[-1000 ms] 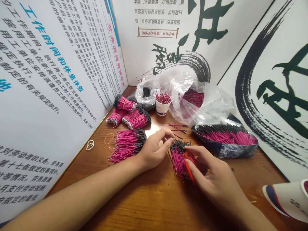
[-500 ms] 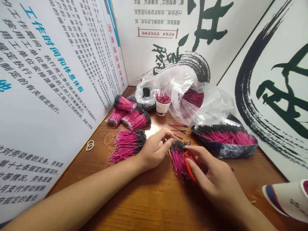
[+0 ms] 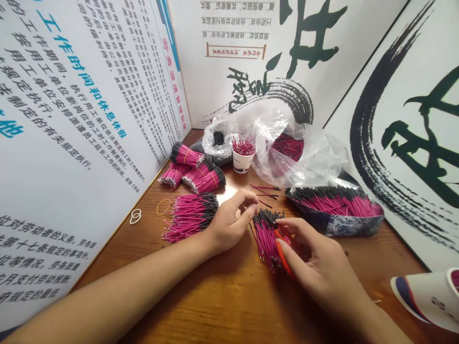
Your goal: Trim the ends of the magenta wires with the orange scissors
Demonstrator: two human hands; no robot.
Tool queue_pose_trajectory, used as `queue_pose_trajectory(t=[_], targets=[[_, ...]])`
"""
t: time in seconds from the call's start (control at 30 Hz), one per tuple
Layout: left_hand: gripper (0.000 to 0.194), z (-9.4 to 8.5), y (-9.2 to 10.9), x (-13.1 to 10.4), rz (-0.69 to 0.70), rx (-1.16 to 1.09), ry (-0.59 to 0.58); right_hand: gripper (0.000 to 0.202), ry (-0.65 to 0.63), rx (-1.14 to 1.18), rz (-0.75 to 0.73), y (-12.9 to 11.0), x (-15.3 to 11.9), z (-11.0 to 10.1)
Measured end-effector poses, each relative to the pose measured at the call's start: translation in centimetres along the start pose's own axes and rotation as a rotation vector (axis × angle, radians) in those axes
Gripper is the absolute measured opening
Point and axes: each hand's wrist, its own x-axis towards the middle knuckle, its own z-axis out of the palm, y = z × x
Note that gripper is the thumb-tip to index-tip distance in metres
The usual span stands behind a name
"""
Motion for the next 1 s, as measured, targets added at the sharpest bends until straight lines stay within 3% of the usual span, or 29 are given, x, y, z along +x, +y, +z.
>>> queue_pose_trajectory(t=[0.17, 0.27, 0.37, 0.43, 0.53, 0.7, 0.83, 0.93, 1.0], targets=[[0.004, -1.6, 3.3, 2.2, -0.069, -0.115, 0.109, 0.016, -0.246, 0.018, -0.034, -0.7, -0.1, 0.1], [0.003, -4.0, 6.0, 3.6, -0.119, 0.031, -0.042, 0.017, -0.239, 0.036, -0.047, -0.9, -0.2, 0.2], [0.009, -6.5, 8.0, 4.0, -0.182, 0.424, -0.305, 0.019, -0.195, 0.055, -0.047, -0.8, -0.2, 0.2], [0.011, -7.6, 8.6, 3.8, -0.2, 0.71, -0.423, 0.019, -0.186, 0.07, -0.041, -0.8, -0.2, 0.1], [0.016, -8.5, 8.4, 3.5, -0.235, 0.97, -0.472, 0.018, -0.2, 0.077, -0.029, -0.8, -0.2, 0.1], [0.017, -9.1, 7.0, 3.7, -0.247, 1.095, -0.494, 0.019, -0.195, 0.062, -0.035, -0.9, -0.1, -0.1], [0.018, -9.0, 7.0, 3.7, -0.232, 1.147, -0.451, 0.022, -0.131, 0.036, -0.049, -0.5, -0.1, -0.1], [0.018, -7.5, 7.2, 3.3, -0.177, 1.102, -0.412, 0.024, -0.031, 0.021, -0.036, 0.0, -0.1, 0.0], [0.018, -5.8, 6.9, 2.6, -0.125, 1.075, -0.474, 0.024, 0.051, 0.036, -0.011, 0.2, -0.1, 0.1]])
